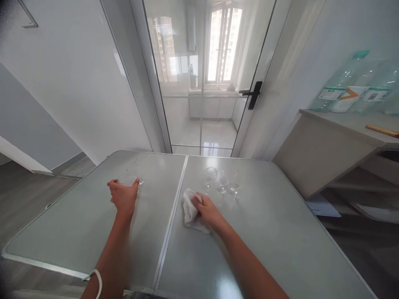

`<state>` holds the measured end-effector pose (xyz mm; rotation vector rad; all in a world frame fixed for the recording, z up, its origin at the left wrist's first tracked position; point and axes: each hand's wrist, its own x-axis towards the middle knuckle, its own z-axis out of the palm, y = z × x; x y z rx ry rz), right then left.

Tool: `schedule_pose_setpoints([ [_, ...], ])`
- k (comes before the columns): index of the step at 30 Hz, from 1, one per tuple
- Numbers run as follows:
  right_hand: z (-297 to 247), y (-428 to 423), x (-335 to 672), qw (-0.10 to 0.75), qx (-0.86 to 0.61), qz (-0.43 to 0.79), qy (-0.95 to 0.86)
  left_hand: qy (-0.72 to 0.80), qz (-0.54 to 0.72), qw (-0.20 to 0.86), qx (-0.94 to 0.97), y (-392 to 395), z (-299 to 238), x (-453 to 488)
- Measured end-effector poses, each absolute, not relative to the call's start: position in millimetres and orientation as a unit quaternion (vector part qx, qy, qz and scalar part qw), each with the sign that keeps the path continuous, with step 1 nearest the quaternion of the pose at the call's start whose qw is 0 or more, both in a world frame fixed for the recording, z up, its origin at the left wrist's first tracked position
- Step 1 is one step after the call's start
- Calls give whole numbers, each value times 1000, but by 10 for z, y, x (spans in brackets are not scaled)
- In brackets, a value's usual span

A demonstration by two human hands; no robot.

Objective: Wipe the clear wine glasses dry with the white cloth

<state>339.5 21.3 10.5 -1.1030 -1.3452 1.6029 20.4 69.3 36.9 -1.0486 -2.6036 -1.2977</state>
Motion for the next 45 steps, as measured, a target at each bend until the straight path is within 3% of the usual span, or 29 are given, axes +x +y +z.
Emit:
schedule_pose_setpoints([
  [3,169,182,3428,393,-409,655,-499,-833,-433,15,-344,673,382,194],
  [8,232,148,3552,388,-394,683,-477,-696,-580,68,-418,596,518,411],
  [12,195,149,3590,348,-394,698,-487,-497,-641,-87,-578,544,491,801],
  [15,184,167,3560,388,-390,667,-502,-451,-578,-184,-654,511,381,1016],
  [20,209,220,3562,541,-429,472,-548,-444,-376,-117,-805,493,203,1121],
  [23,178,201,3541,510,-423,338,-668,-444,-325,-102,-829,499,105,1177],
  [25,154,160,3486,468,-404,311,-722,-446,-313,-102,-832,492,52,1224],
  [33,291,70,3465,352,-379,483,-707,-359,-230,-91,-900,392,21,1329],
  [36,355,96,3522,355,-368,492,-704,-386,-262,-210,-859,337,89,1425],
  [39,369,111,3549,387,-357,470,-709,-401,-289,-437,-752,293,183,1521],
  [42,338,97,3578,411,-332,466,-709,-359,-241,-642,-633,294,240,1544],
  [45,304,68,3608,413,-303,463,-723,-309,-184,-754,-549,332,248,1501],
])
